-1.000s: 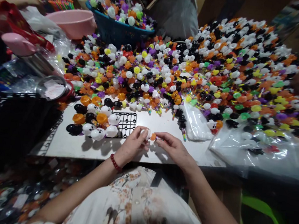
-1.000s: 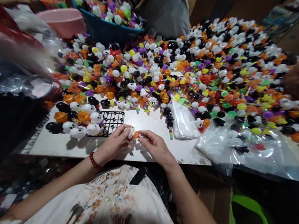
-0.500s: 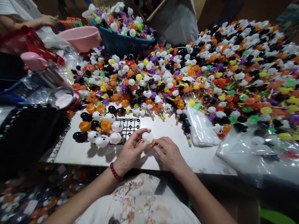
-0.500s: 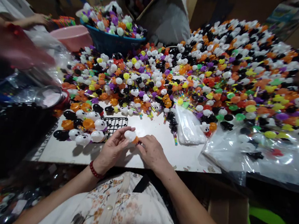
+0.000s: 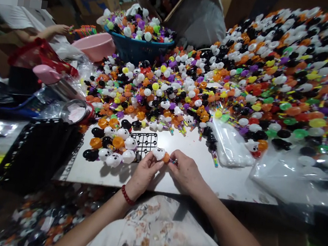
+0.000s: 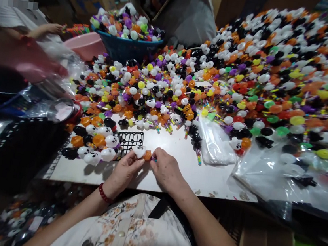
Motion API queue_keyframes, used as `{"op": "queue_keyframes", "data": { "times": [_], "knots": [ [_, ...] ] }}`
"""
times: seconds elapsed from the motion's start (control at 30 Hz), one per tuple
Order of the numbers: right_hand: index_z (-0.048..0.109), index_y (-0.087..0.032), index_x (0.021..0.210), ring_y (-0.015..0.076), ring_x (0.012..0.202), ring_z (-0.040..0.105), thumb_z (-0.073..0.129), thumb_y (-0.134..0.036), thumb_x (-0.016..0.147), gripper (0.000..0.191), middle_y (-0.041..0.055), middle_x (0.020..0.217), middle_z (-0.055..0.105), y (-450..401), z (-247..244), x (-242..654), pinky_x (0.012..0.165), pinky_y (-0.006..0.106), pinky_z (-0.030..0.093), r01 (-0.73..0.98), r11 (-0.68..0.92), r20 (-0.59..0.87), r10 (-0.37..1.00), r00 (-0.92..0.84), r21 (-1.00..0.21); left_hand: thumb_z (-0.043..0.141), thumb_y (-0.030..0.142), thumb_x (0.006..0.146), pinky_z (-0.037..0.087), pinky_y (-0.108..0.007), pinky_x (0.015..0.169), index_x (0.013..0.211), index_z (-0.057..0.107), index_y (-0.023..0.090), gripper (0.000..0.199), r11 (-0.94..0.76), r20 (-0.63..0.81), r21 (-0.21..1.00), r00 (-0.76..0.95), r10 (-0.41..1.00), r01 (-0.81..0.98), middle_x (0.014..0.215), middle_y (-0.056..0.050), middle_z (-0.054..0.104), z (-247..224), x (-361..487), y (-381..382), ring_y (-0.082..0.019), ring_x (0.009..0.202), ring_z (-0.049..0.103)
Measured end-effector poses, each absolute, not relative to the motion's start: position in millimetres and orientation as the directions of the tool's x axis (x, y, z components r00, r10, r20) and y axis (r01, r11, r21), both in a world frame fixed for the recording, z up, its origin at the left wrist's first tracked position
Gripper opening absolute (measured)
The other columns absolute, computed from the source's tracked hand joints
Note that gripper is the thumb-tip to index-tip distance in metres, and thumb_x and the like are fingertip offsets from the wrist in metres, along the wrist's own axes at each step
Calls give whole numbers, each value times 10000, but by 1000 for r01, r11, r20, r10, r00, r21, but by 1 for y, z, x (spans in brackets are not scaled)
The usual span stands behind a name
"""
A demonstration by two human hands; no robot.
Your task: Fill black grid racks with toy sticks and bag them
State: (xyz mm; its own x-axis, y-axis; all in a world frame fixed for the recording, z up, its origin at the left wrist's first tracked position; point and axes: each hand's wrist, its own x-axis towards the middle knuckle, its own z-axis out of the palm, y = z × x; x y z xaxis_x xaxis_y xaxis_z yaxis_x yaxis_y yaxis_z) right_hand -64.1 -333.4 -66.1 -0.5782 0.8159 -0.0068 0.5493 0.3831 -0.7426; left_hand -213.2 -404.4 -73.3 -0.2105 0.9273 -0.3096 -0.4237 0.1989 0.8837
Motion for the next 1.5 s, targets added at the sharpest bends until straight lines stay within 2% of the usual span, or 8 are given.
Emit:
{"op": "queue_keyframes", "data": {
  "times": [0.13, 0.27, 0.37, 0.47, 0.53, 0.93, 1.23, 1.5],
  "knots": [
    [571, -213, 931, 176, 788, 581, 568, -149, 872, 87, 37, 909, 641, -329, -67, -67, 696, 272, 395, 504, 451, 53, 781, -622, -737, 773, 338, 775, 509, -304, 913, 1128, 675, 218, 385, 363, -396, 901, -108, 912, -239, 1125, -68, 704, -59, -227, -422, -193, 1034, 640],
    [604, -209, 882, 167, 775, 577, 578, -172, 876, 46, 34, 886, 647, -316, -64, -76, 687, 271, 395, 440, 431, 47, 754, -655, -788, 648, 360, 878, 537, -396, 926, 1132, 720, 255, 283, 393, -418, 892, 75, 905, 223, 1092, -83, 729, -3, -251, -450, -251, 1011, 672],
    [622, -203, 873, 165, 746, 586, 628, -224, 853, 29, 26, 844, 675, -301, -62, -95, 661, 266, 398, 395, 325, -23, 747, -664, -859, 568, 298, 922, 560, -398, 862, 1120, 724, 307, 252, 73, -66, 844, -32, 997, 532, 1066, -66, 730, 38, -269, -457, -253, 955, 684],
    [625, -195, 864, 173, 748, 595, 687, -250, 804, 102, 25, 825, 683, -286, -63, -123, 646, 262, 409, 364, 254, -61, 742, -668, -896, 565, 220, 914, 508, -431, 981, 1239, 644, 308, 346, -99, 322, 554, -103, 941, 827, 1190, -61, 682, 52, -286, -444, -254, 1104, 630],
    [623, -192, 850, 173, 747, 598, 712, -220, 766, 125, 17, 810, 678, -278, -65, -142, 647, 262, 419, 353, 223, -79, 738, -670, -909, 549, 201, 924, 468, -443, 1042, 1274, 605, 274, 362, -117, 405, 389, -56, 913, 914, 1252, -75, 643, 47, -297, -430, -245, 1176, 588],
    [655, -176, 851, 144, 729, 585, 710, -203, 795, 83, 0, 791, 669, -266, -73, -163, 651, 253, 411, 319, 144, -134, 694, -708, -937, 531, 114, 933, 471, -407, 1042, 1277, 561, 212, 359, -185, 362, 290, 71, 930, 939, 1243, -85, 621, 21, -325, -420, -208, 1174, 559],
    [706, -187, 914, 212, 868, 554, 536, -239, 958, 183, 67, 868, 632, -259, -65, -131, 779, 328, 423, 337, 613, 134, 592, -794, -714, 555, 83, 910, 476, -397, 1036, 1226, 598, 201, 341, -17, 439, 234, -91, 894, 972, 1208, -79, 636, 30, -350, -425, -205, 1151, 579],
    [715, -175, 949, 230, 803, 517, 508, -245, 968, 220, 88, 847, 603, -252, -55, -132, 738, 351, 405, 347, 823, 219, 479, -850, -450, 526, 98, 932, 473, -400, 1042, 1276, 568, 207, 363, -34, 395, 329, -105, 913, 944, 1240, -87, 621, 33, -361, -419, -201, 1186, 557]
  ]
}}
